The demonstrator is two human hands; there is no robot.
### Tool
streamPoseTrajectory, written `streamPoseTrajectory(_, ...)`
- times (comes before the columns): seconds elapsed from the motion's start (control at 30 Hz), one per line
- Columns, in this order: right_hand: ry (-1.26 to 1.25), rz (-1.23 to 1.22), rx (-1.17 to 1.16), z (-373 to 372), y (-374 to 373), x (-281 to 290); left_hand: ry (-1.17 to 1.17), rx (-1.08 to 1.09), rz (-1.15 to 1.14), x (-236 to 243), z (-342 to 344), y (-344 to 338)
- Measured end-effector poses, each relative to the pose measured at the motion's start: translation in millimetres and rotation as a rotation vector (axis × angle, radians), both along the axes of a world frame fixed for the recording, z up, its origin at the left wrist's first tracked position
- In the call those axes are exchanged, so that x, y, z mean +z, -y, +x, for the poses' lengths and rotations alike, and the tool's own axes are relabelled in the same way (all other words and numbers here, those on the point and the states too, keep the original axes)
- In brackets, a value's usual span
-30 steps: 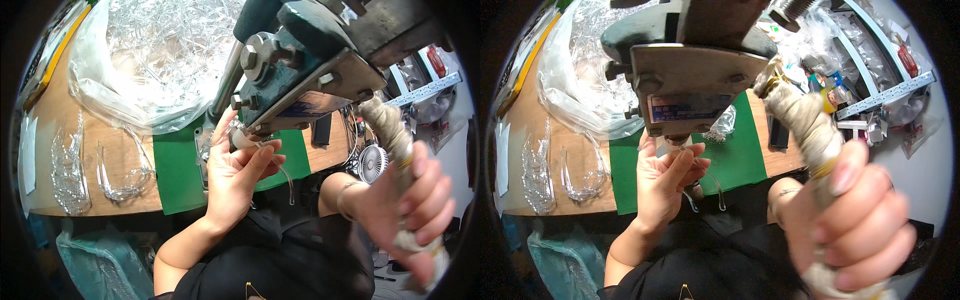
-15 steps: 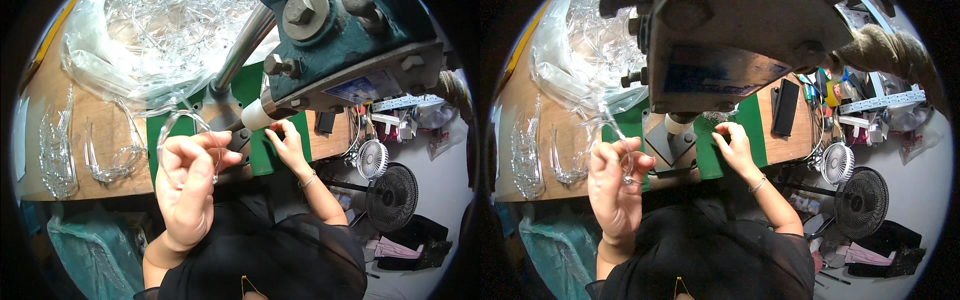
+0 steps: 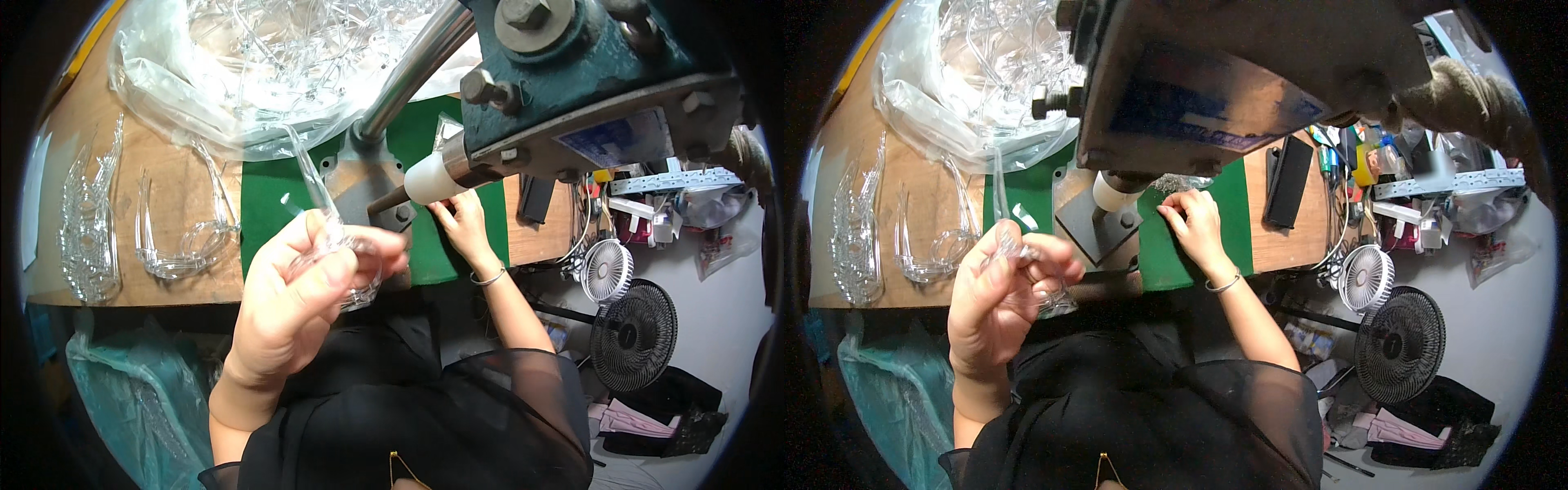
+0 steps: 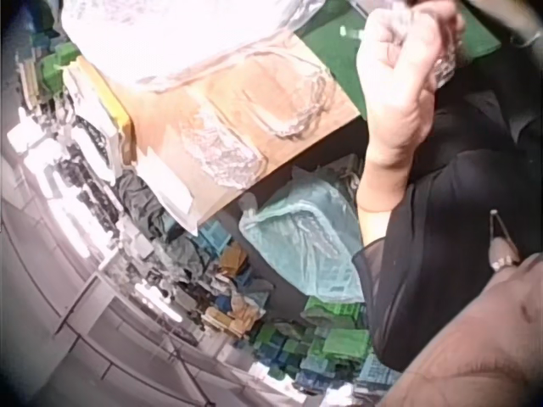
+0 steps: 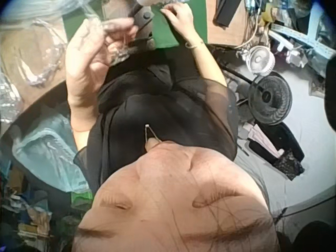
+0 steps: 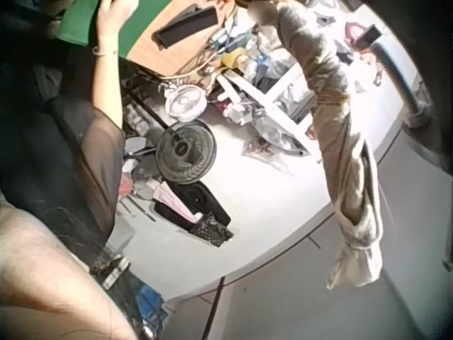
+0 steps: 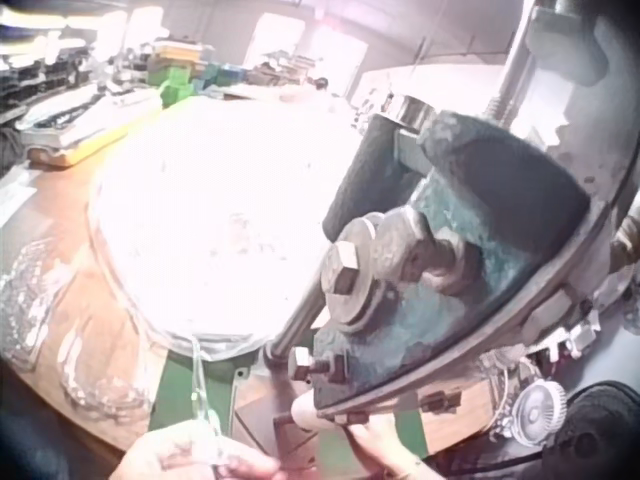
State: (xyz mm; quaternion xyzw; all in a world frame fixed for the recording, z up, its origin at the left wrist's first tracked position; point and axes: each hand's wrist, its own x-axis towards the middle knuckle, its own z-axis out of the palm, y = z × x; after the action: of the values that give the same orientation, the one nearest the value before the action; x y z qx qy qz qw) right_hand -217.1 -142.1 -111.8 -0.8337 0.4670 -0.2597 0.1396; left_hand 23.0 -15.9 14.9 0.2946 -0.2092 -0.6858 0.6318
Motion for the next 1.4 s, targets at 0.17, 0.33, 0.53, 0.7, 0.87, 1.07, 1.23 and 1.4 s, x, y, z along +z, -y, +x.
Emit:
streamPoseTrajectory(0.17,0.043,0.037,0.055,-1,-4,21,0.121,0.088,-0.090,-16,-14,-8)
streamPoseTrajectory(0.33,0.225,0.203,0.394,46,-47,122,0.335,-0.008,-0.099,-22,-27,-17)
streamPoseTrajectory(0.53,0.286,0.203,0.623,65,-59,135,0.561,0.066,-0.213,-30,-27,-19)
streamPoseTrajectory(0.7,0.288,0.180,0.698,67,-54,135,0.575,0.032,-0.204,-28,-22,-22)
streamPoseTrajectory(0.87,0.394,0.326,0.646,64,-55,131,0.648,0.019,-0.288,-28,-23,-23)
streamPoseTrajectory(1.07,0.445,0.412,0.669,61,-52,131,0.488,-0.093,-0.207,-23,-22,-20)
streamPoseTrajectory(1.23,0.373,0.325,0.640,64,-56,133,0.658,0.040,-0.290,-26,-26,-23)
streamPoseTrajectory(1.4,0.330,0.216,0.627,64,-60,133,0.662,0.023,-0.265,-24,-25,-24)
